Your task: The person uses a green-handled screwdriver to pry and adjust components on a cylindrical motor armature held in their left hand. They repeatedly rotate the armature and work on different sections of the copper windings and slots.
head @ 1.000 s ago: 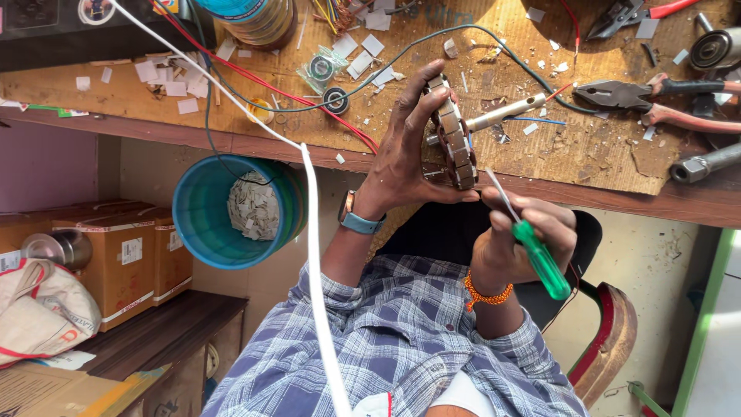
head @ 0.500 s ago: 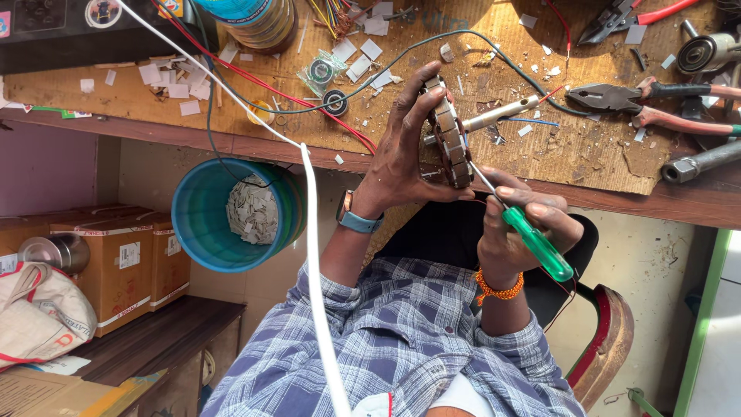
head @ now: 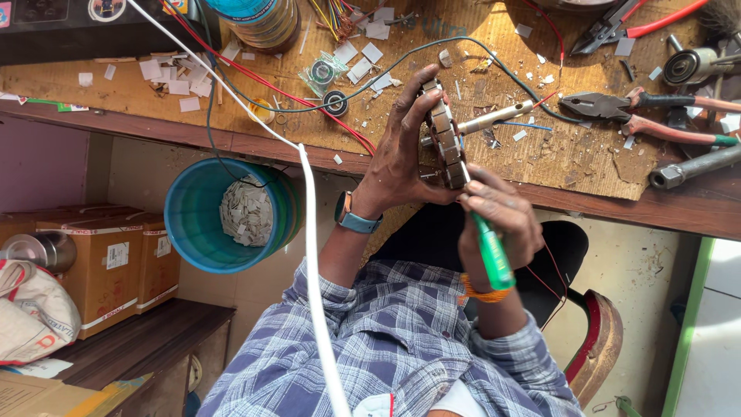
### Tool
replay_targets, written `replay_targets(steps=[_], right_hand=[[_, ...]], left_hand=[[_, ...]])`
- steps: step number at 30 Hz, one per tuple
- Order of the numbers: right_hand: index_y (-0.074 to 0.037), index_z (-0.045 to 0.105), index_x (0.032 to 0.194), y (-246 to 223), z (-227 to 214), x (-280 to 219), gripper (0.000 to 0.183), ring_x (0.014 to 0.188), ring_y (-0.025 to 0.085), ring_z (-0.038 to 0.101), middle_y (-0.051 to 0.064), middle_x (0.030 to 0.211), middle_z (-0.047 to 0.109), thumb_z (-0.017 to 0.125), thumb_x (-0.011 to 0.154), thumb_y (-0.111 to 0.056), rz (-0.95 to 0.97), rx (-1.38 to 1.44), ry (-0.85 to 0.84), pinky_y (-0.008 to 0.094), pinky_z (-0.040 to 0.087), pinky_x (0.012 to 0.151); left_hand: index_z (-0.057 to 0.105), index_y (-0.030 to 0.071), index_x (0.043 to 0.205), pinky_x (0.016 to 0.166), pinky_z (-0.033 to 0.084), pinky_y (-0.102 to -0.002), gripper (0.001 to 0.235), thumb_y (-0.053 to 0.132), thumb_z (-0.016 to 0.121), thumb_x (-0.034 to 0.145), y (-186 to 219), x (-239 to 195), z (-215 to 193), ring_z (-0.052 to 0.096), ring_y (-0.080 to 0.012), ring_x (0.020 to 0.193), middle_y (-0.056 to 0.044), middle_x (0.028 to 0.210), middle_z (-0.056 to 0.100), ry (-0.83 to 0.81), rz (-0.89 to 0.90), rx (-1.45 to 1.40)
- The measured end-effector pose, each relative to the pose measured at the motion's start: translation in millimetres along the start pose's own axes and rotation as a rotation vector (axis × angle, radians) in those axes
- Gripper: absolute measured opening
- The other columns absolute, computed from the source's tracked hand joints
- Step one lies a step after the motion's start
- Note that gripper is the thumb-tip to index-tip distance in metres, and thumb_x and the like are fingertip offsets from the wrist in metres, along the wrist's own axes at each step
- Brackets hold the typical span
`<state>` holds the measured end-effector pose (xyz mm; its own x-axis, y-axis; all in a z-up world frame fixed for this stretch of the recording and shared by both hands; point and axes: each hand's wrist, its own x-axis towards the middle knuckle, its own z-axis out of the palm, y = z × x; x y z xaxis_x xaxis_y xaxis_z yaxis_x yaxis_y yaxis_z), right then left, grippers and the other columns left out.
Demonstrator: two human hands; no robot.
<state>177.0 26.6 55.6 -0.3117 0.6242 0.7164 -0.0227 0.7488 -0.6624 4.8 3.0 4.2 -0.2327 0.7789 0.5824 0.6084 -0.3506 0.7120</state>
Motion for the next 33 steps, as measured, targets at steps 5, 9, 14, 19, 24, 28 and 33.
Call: replay_targets(steps=[5, 9, 14, 19, 24, 28, 33], right_hand=[[0.0, 0.052, 0.104, 1, 19, -18, 0.019, 0.112, 0.04, 0.073, 0.018, 0.106, 0.066, 0.071, 0.101, 0.004, 0.029, 0.007, 0.115, 0.046, 0.064, 0.098], [0.001, 0.053, 0.106, 15, 19, -26, 0.018, 0.107, 0.034, 0.075, 0.017, 0.104, 0.067, 0.07, 0.101, -0.003, 0.03, 0.114, 0.205, 0.046, 0.062, 0.094], [0.001, 0.052, 0.108, 27, 17, -41, 0.021, 0.108, 0.036, 0.075, 0.018, 0.105, 0.068, 0.071, 0.102, -0.006, 0.05, 0.119, 0.282, 0.045, 0.064, 0.093], [0.0, 0.05, 0.111, 29, 15, -44, 0.023, 0.106, 0.034, 0.076, 0.017, 0.106, 0.068, 0.071, 0.102, -0.007, 0.096, 0.15, 0.333, 0.044, 0.062, 0.09], [0.0, 0.05, 0.112, 21, 14, -42, 0.021, 0.11, 0.032, 0.075, 0.013, 0.106, 0.065, 0.069, 0.105, -0.006, 0.06, 0.149, 0.32, 0.047, 0.062, 0.096], [0.001, 0.049, 0.109, 12, 17, -43, 0.021, 0.113, 0.036, 0.074, 0.019, 0.108, 0.066, 0.069, 0.104, -0.004, 0.068, 0.038, 0.248, 0.047, 0.063, 0.094], [0.002, 0.052, 0.109, 15, 17, -37, 0.023, 0.106, 0.032, 0.075, 0.018, 0.103, 0.068, 0.072, 0.102, -0.008, 0.062, 0.075, 0.345, 0.046, 0.062, 0.093]], left_hand=[[0.018, 0.026, 0.157, 0.125, 0.039, -0.051, 0.14, 0.048, 0.105, 0.049, 1, -2, 2, 0.04, -0.0383, 0.15, -0.015, 0.164, 0.024, 0.073, -0.008, 0.028], [0.017, 0.029, 0.159, 0.125, 0.041, -0.049, 0.137, 0.05, 0.105, 0.057, 3, 1, 0, 0.038, -0.0358, 0.147, -0.012, 0.167, 0.023, 0.049, 0.02, -0.017], [0.02, 0.026, 0.16, 0.125, 0.039, -0.052, 0.13, 0.049, 0.102, 0.062, 7, 1, -1, 0.032, -0.0425, 0.154, -0.014, 0.167, 0.022, -0.004, 0.042, 0.014], [0.02, 0.027, 0.161, 0.128, 0.038, -0.055, 0.129, 0.052, 0.102, 0.065, 11, 3, -3, 0.031, -0.0427, 0.154, -0.014, 0.168, 0.021, -0.011, 0.064, 0.039], [0.02, 0.027, 0.161, 0.126, 0.037, -0.054, 0.13, 0.051, 0.102, 0.063, 8, 3, -1, 0.029, -0.0436, 0.157, -0.014, 0.168, 0.02, -0.043, 0.09, 0.045], [0.02, 0.029, 0.161, 0.126, 0.037, -0.053, 0.131, 0.049, 0.103, 0.062, 4, 3, 0, 0.031, -0.0413, 0.155, -0.013, 0.168, 0.02, -0.041, 0.08, 0.011], [0.021, 0.03, 0.159, 0.131, 0.034, -0.058, 0.132, 0.05, 0.103, 0.058, 5, 7, 5, 0.027, -0.0415, 0.156, -0.01, 0.166, 0.02, -0.037, 0.074, 0.025]])
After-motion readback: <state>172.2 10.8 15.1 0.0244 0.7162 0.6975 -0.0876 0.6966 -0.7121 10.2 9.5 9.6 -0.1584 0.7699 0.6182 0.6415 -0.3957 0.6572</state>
